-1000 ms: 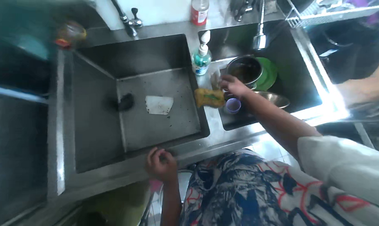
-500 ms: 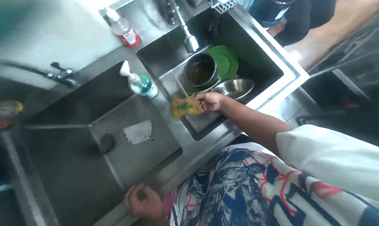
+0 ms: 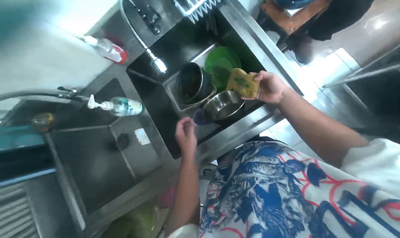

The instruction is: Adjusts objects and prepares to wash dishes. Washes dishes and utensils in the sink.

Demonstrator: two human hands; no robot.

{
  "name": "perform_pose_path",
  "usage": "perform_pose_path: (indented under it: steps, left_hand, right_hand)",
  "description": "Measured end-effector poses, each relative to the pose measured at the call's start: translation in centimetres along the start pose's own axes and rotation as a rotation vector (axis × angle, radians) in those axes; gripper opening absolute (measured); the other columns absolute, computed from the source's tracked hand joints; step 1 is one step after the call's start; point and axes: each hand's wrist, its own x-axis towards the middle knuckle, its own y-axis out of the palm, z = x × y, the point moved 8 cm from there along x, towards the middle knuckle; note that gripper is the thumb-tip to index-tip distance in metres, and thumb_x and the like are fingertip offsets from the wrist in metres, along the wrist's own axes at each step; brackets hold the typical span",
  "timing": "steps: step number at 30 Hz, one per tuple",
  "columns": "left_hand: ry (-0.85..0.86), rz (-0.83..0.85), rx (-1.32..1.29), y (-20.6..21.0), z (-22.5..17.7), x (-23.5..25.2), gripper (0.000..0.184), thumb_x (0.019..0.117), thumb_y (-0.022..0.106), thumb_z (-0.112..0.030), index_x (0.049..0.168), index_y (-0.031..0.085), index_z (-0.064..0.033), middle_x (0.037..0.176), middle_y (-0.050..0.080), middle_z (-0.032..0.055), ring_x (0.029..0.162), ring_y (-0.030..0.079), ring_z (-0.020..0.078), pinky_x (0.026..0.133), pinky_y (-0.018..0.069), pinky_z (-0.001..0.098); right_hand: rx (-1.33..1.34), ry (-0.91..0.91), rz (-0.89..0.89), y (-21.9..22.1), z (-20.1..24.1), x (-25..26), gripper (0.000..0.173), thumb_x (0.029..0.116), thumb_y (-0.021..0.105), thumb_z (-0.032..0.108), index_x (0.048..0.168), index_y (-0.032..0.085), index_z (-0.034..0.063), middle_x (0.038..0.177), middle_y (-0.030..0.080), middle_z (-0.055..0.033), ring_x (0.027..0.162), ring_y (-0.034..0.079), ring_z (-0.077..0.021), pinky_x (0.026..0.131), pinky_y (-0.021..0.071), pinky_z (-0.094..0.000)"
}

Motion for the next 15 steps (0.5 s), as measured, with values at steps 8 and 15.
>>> perform_pose_path:
  steps: [8, 15]
  left_hand:
    - [-0.717, -0.110, -0.123, 7.2, 1.9, 7.1, 0.053, 0.1075, 0.046, -0.038, 0.150, 0.041, -0.0057, 0.134, 0.054, 0.0172, 0.104, 0.058, 0.0226, 0.085, 0.0487, 0.0368]
    - [-0.761, 0.281, 0.589, 8.2, 6.0, 3.6, 0.049, 0.1046, 0.057, -0.040, 0.133, 0.056, 0.0001, 0.100, 0.062, 0.0145, 0.077, 0.058, 0.0192, 0.072, 0.0511, 0.0354]
  right_hand:
    - [-0.071, -0.033, 0.051, -2.6, 3.8, -2.1, 0.044, 0.0816, 0.049, 0.013, 0.125, 0.051, 0.0167, 0.111, 0.068, -0.0042, 0.098, 0.069, -0.0189, 0.082, 0.0598, -0.0411]
    - [-0.017, -0.008, 0.093, -4.8, 3.9, -2.5, 0.047, 0.0743, 0.057, 0.016, 0.121, 0.056, 0.0202, 0.108, 0.071, -0.0035, 0.098, 0.070, -0.0203, 0.082, 0.0607, -0.0446]
